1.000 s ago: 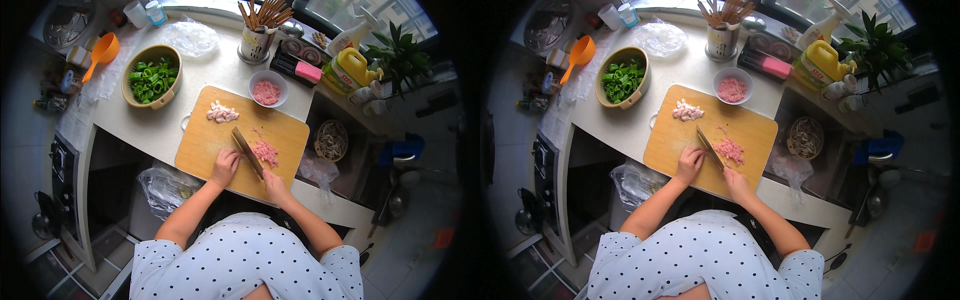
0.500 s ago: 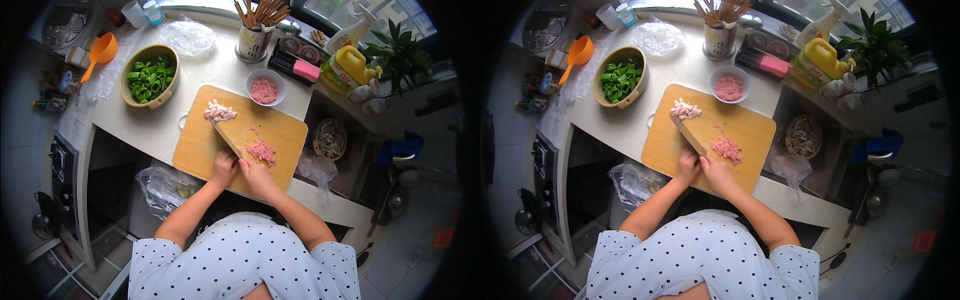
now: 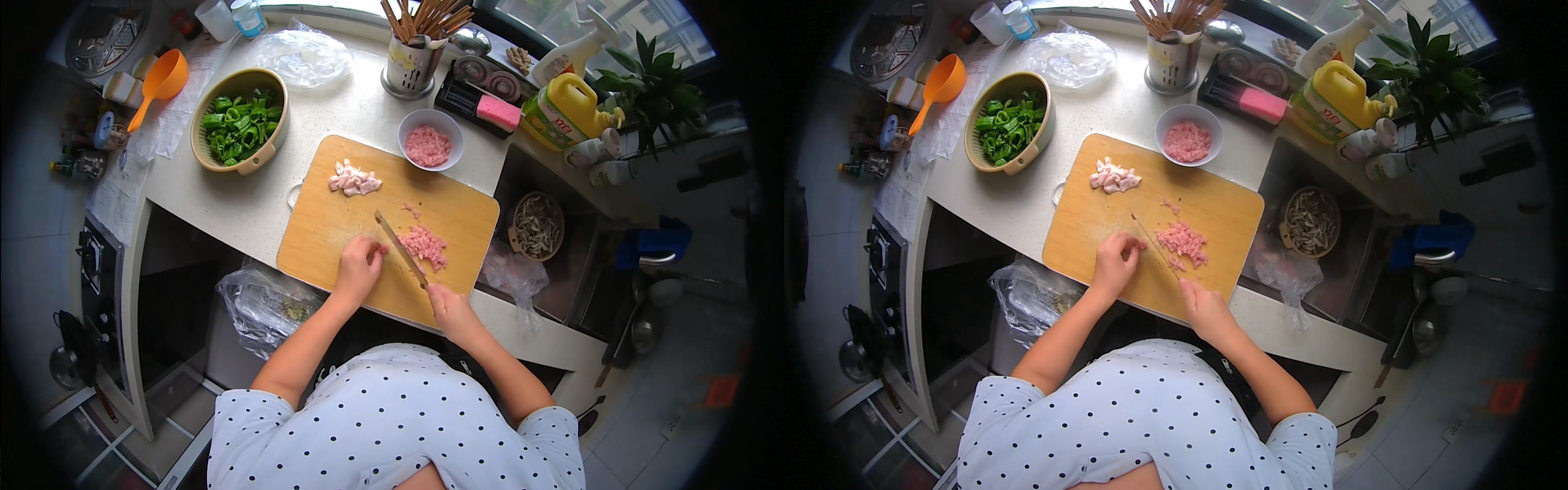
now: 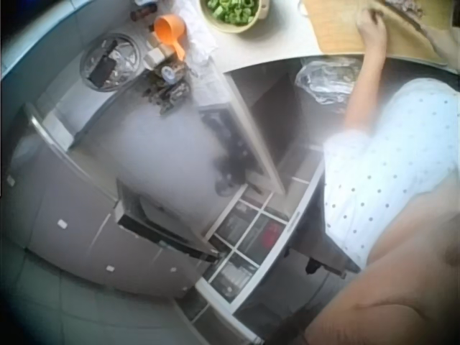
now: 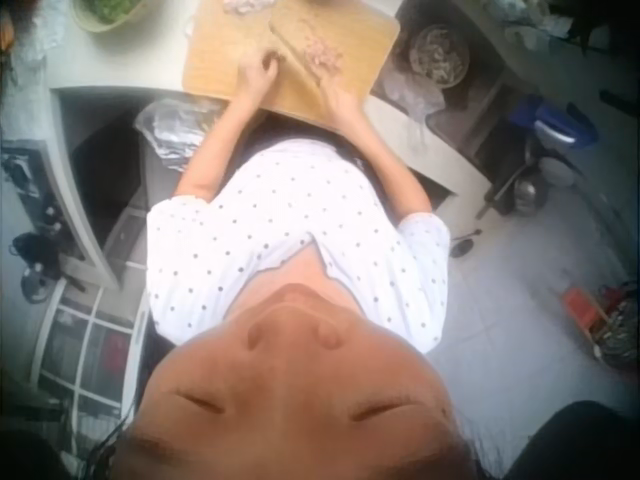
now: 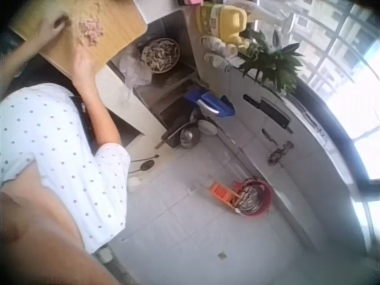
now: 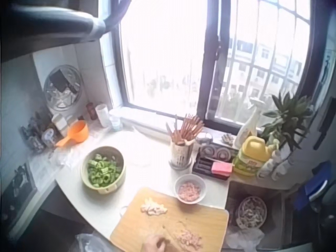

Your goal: The person uses a cleaver to chop pieces of raw meat into smaller bits on a wooden cutting board. The chopped meat is then gathered and transferred into a small white bowl.

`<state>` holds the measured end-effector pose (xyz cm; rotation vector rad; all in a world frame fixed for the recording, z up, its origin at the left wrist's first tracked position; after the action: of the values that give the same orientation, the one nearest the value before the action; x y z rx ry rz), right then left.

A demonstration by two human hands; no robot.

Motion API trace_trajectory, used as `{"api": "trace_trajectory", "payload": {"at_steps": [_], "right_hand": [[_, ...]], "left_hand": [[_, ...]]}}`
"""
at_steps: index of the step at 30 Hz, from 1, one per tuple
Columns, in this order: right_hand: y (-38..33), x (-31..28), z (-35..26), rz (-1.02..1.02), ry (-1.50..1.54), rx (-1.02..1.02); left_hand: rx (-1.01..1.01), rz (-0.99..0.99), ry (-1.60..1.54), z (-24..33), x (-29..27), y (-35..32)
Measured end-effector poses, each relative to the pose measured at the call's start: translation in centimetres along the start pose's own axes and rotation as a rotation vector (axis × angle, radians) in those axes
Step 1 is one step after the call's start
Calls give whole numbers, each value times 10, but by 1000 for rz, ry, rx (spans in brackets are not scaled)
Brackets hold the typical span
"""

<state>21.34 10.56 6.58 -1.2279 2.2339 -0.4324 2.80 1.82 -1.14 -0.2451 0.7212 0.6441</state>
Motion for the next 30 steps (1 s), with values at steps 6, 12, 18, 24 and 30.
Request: {"api": "trace_trajectory", "payload": {"at_steps": [6, 12, 18, 24, 30], "right_hand": [[-2, 10, 4, -17, -42, -25], [9, 18, 0, -54, -80, -26], [50, 48, -6, 64, -57, -223], [24, 12, 10, 10, -12, -2], [7, 16, 4, -61, -134, -17]], "left_hand": [[291, 166, 113, 1, 1, -9], [303, 184, 120, -9, 7, -9], [304, 139, 190, -15, 9, -12], [276, 207, 13, -8, -6, -20], [327, 236, 109, -8, 0, -18]]}}
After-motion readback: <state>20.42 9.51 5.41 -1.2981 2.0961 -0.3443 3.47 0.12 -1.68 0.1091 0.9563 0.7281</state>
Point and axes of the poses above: each hand's wrist, its own y-axis towards the middle knuckle, its own x-axis out of the palm, z = x × y, the point moved 4 cm from there along y, towards the middle knuckle, and after that the axes turned 12 degrees about y, right-handed, at the moved point
